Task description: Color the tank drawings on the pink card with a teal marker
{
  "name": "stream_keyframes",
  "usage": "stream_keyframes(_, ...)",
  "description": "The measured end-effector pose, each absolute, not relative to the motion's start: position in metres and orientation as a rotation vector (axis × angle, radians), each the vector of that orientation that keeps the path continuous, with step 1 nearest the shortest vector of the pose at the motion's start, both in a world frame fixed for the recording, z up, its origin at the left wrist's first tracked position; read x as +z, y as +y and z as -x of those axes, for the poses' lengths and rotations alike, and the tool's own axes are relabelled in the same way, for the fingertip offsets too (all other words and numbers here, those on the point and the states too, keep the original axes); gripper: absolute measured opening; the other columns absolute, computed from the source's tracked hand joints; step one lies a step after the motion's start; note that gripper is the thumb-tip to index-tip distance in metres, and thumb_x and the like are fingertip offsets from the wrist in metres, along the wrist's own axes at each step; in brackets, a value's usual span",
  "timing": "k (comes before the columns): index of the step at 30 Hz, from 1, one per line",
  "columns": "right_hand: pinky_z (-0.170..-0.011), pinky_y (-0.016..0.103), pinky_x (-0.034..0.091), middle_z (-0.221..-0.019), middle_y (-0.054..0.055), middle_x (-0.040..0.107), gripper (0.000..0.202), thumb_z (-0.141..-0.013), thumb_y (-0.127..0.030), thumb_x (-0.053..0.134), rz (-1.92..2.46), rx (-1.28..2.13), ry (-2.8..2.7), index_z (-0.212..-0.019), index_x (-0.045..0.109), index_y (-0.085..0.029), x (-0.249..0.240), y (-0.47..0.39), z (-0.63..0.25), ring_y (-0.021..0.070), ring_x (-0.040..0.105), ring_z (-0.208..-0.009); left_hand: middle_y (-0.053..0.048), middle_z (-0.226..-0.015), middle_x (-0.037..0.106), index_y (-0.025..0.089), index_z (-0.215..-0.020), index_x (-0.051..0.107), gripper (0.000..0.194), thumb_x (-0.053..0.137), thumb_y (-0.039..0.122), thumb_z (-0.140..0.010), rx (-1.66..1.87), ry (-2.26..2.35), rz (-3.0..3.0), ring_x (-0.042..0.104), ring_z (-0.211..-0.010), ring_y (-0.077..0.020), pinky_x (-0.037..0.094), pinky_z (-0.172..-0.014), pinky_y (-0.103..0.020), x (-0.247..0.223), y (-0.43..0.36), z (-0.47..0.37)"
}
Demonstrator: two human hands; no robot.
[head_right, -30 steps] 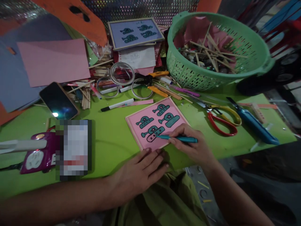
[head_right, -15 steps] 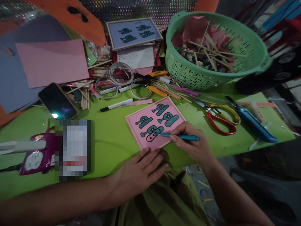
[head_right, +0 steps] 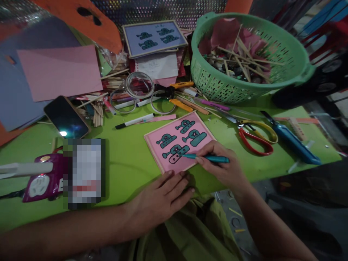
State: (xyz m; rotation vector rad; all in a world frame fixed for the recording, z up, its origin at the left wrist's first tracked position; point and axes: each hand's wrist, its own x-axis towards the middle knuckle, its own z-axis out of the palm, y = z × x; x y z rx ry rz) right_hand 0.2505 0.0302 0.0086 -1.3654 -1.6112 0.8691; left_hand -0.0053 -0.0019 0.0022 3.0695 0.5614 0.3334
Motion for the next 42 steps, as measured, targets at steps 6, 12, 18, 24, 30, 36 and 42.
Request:
stream_keyframes(6, -0.059, 0.025, 0.056, -0.076, 0.001, 0.075, 0.011, -0.088, -0.035, 0.081, 1.34, 0.875, -1.645, -0.085, 0.074, -0.026, 0.011, 0.032, -0.249, 0.0169, 0.071, -0.065, -0.004, -0.149, 0.065, 0.023, -0.146, 0.061, 0.042, 0.045, 0.022, -0.107, 0.36, 0.582, -3.054, 0.059, -0.138, -0.0226, 0.043, -0.114, -0.04, 0.002, -0.002, 0.004)
stream_keyframes(12, -0.057, 0.026, 0.055, -0.075, 0.001, 0.075, 0.015, -0.087, -0.037, 0.082, 1.342, 0.881, -1.65, -0.084, 0.075, -0.025, 0.011, 0.033, -0.248, 0.0166, 0.07, -0.064, -0.005, -0.15, 0.064, 0.021, -0.147, 0.06, 0.042, 0.046, 0.023, -0.107, 0.377, 0.568, -3.046, 0.058, -0.139, -0.0233, 0.043, -0.115, -0.04, 0.002, -0.002, 0.005)
stream_keyframes(18, -0.049, 0.024, 0.047, -0.07, 0.001, 0.074, 0.018, -0.086, -0.039, 0.083, 1.333, 0.886, -1.343, -0.086, 0.074, -0.024, 0.008, 0.029, -0.249, 0.0142, 0.065, -0.056, -0.008, -0.155, 0.06, 0.022, -0.149, 0.057, 0.044, 0.05, 0.027, -0.106, 0.27, 0.534, -3.045, 0.056, -0.141, -0.0239, 0.041, -0.117, -0.04, 0.005, 0.0, 0.006)
stream_keyframes(24, -0.041, 0.023, 0.033, -0.062, -0.001, 0.069, 0.026, -0.08, -0.044, 0.087, 1.283, 0.896, -1.038, -0.086, 0.072, -0.024, 0.012, 0.033, -0.245, 0.0105, 0.05, -0.045, -0.004, -0.15, 0.064, 0.022, -0.138, 0.065, 0.037, 0.057, 0.031, -0.103, 0.595, 0.536, -2.952, 0.054, -0.142, -0.0226, 0.037, -0.121, -0.038, 0.01, 0.007, 0.009)
stream_keyframes(30, -0.041, 0.023, 0.03, -0.063, -0.001, 0.069, 0.027, -0.078, -0.044, 0.087, 1.268, 0.906, -0.93, -0.087, 0.073, -0.023, 0.01, 0.036, -0.246, 0.0105, 0.048, -0.047, -0.004, -0.129, 0.075, 0.025, -0.135, 0.065, 0.033, 0.053, 0.032, -0.105, 0.662, 1.117, -2.712, 0.066, -0.123, -0.0196, 0.05, -0.107, -0.036, 0.029, 0.054, 0.017)
stream_keyframes(36, -0.043, 0.021, 0.031, -0.062, 0.0, 0.068, 0.024, -0.078, -0.04, 0.086, 1.177, 0.961, -0.866, -0.085, 0.072, -0.022, 0.008, 0.036, -0.248, 0.01, 0.05, -0.05, -0.012, -0.128, 0.072, 0.018, -0.131, 0.066, 0.032, 0.06, 0.028, -0.101, 0.553, 1.582, -2.526, 0.063, -0.124, -0.0291, 0.052, -0.103, -0.045, 0.029, 0.08, 0.022)
stream_keyframes(42, -0.043, 0.021, 0.031, -0.063, -0.002, 0.069, 0.025, -0.075, -0.04, 0.084, 1.129, 0.972, -0.857, -0.083, 0.07, -0.022, 0.008, 0.036, -0.25, 0.0094, 0.049, -0.047, -0.012, -0.122, 0.071, 0.017, -0.116, 0.071, 0.024, 0.053, 0.019, -0.101, 0.448, 1.744, -2.431, 0.064, -0.118, -0.0288, 0.053, -0.099, -0.044, 0.025, 0.086, 0.012)
